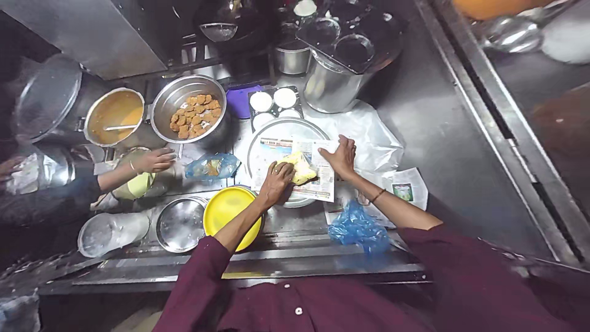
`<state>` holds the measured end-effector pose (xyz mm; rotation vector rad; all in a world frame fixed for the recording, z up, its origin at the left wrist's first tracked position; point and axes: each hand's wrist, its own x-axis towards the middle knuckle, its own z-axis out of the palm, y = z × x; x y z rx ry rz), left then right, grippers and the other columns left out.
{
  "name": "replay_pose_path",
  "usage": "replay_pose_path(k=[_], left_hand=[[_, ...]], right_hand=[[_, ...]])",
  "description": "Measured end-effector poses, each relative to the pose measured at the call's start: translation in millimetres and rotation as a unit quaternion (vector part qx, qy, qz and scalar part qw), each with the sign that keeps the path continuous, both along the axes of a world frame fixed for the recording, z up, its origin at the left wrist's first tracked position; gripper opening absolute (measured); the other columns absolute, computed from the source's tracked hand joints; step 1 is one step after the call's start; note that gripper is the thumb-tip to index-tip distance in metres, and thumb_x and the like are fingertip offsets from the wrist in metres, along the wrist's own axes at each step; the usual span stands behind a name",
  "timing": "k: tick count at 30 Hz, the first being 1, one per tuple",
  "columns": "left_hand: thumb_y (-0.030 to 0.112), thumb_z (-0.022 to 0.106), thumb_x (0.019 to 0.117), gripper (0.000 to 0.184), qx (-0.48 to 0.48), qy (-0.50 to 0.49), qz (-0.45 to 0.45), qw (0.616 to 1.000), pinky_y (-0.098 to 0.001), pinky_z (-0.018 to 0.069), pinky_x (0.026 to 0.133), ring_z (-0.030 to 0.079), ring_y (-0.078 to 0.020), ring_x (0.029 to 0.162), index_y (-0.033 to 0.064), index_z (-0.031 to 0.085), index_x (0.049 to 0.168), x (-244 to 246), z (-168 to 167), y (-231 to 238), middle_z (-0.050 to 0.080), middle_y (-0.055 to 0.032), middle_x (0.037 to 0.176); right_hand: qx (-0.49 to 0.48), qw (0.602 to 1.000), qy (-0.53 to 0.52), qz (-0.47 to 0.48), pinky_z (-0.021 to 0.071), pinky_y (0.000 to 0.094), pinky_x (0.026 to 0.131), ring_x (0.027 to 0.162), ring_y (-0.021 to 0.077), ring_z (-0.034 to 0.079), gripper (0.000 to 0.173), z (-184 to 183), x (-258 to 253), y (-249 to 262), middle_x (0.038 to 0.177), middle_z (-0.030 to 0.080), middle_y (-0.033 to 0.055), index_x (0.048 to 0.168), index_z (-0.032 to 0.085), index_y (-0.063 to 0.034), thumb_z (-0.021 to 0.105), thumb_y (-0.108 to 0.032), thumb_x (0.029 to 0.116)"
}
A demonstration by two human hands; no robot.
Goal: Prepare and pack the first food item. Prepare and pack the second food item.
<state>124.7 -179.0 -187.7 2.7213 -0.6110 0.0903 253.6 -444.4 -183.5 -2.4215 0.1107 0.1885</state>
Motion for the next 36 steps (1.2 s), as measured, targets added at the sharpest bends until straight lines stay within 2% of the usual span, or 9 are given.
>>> replay_pose_path(k=[3, 5, 12, 16, 22, 25, 28, 30, 36], left_hand=[[0.026, 0.053, 0.1051, 0.033, 0.001, -0.019, 0.018, 1.0, -0.0571, 0.0297, 0.122, 0.047, -0.0254, 0.142, 0.0203, 0.066, 0.135, -1.5, -1.2, -2.5, 0.058, -0.0049, 0.146], [0.027, 0.056, 0.104, 0.032, -0.008, -0.03, 0.048, 0.998, -0.0585, 0.0281, 0.122, 0.048, -0.0274, 0.14, 0.0222, 0.068, 0.133, -5.2, -0.1, -4.2, 0.06, -0.0068, 0.142], [0.03, 0.055, 0.1037, 0.03, 0.006, -0.015, 0.103, 0.995, -0.0554, 0.0391, 0.104, 0.057, -0.0268, 0.123, 0.0298, 0.068, 0.131, -13.8, 1.0, -12.9, 0.065, -0.0056, 0.124], [0.015, 0.053, 0.1015, 0.023, -0.058, 0.014, 0.098, 0.993, -0.0526, 0.0446, 0.103, 0.059, -0.029, 0.122, 0.0179, 0.075, 0.106, -13.7, -4.0, -8.2, 0.067, -0.0085, 0.125], [0.035, 0.067, 0.0969, 0.028, -0.2, 0.048, 0.075, 0.976, -0.0412, 0.0479, 0.108, 0.06, -0.0199, 0.124, 0.0195, 0.077, 0.118, -14.1, -5.6, 18.1, 0.07, -0.0022, 0.123], [0.034, 0.068, 0.0965, 0.028, -0.206, 0.042, 0.215, 0.954, -0.0467, 0.0487, 0.107, 0.058, -0.0249, 0.125, 0.0111, 0.07, 0.113, -34.8, 15.9, 40.8, 0.066, -0.0081, 0.125], [0.047, 0.075, 0.0849, 0.078, -0.081, 0.229, 0.415, 0.877, -0.0548, 0.0533, 0.099, 0.056, -0.0399, 0.125, 0.0007, 0.05, 0.142, -42.7, 33.6, 57.7, 0.049, -0.026, 0.143], [0.052, 0.074, 0.0853, 0.088, -0.04, 0.331, 0.441, 0.833, -0.0552, 0.0578, 0.089, 0.068, -0.0371, 0.109, 0.0001, 0.038, 0.147, -39.1, 38.2, 65.9, 0.061, -0.024, 0.129], [0.033, 0.064, 0.0959, 0.033, -0.095, 0.398, 0.382, 0.829, -0.05, 0.0615, 0.079, 0.074, -0.026, 0.082, 0.0028, 0.07, 0.105, -28.6, 47.1, 86.1, 0.073, -0.0137, 0.094]], right_hand=[[0.034, 0.998, 0.041, -0.044, 0.0538, 0.0646, 0.078, 0.096, 0.042, 0.067, 0.035, 7.9, 10.2, -10.0, 0.106, 0.069, 0.0237, 0.109, 0.072, -0.0056, 0.078, -0.033, 0.0885], [0.018, 0.994, -0.082, 0.069, 0.0512, 0.0573, 0.092, 0.107, 0.0337, 0.062, 0.015, 16.2, 8.1, -8.6, 0.114, 0.065, 0.0145, 0.104, 0.073, -0.0094, 0.07, -0.021, 0.0955], [0.037, 0.964, -0.127, 0.231, 0.0578, 0.0439, 0.094, 0.107, 0.0222, 0.07, 0.032, 30.0, -74.5, 63.4, 0.12, 0.072, 0.0086, 0.124, 0.065, -0.0063, 0.051, -0.029, 0.1066], [0.041, 0.946, -0.161, 0.278, 0.034, 0.0405, 0.125, 0.142, 0.0196, 0.051, 0.037, -4.9, -114.1, 95.7, 0.137, 0.067, 0.0077, 0.127, 0.066, -0.004, 0.04, -0.024, 0.1093], [0.029, 0.925, -0.19, 0.328, 0.0254, 0.0416, 0.129, 0.152, 0.017, 0.037, 0.048, -21.8, -117.3, 89.2, 0.158, 0.048, 0.0077, 0.154, 0.044, -0.0035, 0.036, -0.018, 0.109], [0.031, 0.923, -0.19, 0.333, 0.0249, 0.0422, 0.13, 0.152, 0.0168, 0.037, 0.048, -26.4, -115.9, 87.2, 0.159, 0.048, 0.0075, 0.154, 0.045, -0.0029, 0.036, -0.019, 0.1096], [0.024, 0.923, -0.189, 0.335, 0.0249, 0.0424, 0.13, 0.153, 0.0178, 0.034, 0.049, -30.5, -118.6, 88.6, 0.16, 0.045, 0.0077, 0.155, 0.043, -0.0046, 0.035, -0.018, 0.1091], [0.021, 0.923, -0.186, 0.337, 0.0244, 0.0425, 0.13, 0.153, 0.0184, 0.034, 0.049, -29.8, -118.9, 90.4, 0.161, 0.045, 0.0081, 0.156, 0.042, -0.0055, 0.036, -0.018, 0.1086], [0.016, 0.921, -0.194, 0.337, 0.0236, 0.0424, 0.13, 0.154, 0.0189, 0.032, 0.049, -31.0, -119.1, 92.0, 0.162, 0.043, 0.0087, 0.156, 0.041, -0.0047, 0.035, -0.017, 0.1087]])
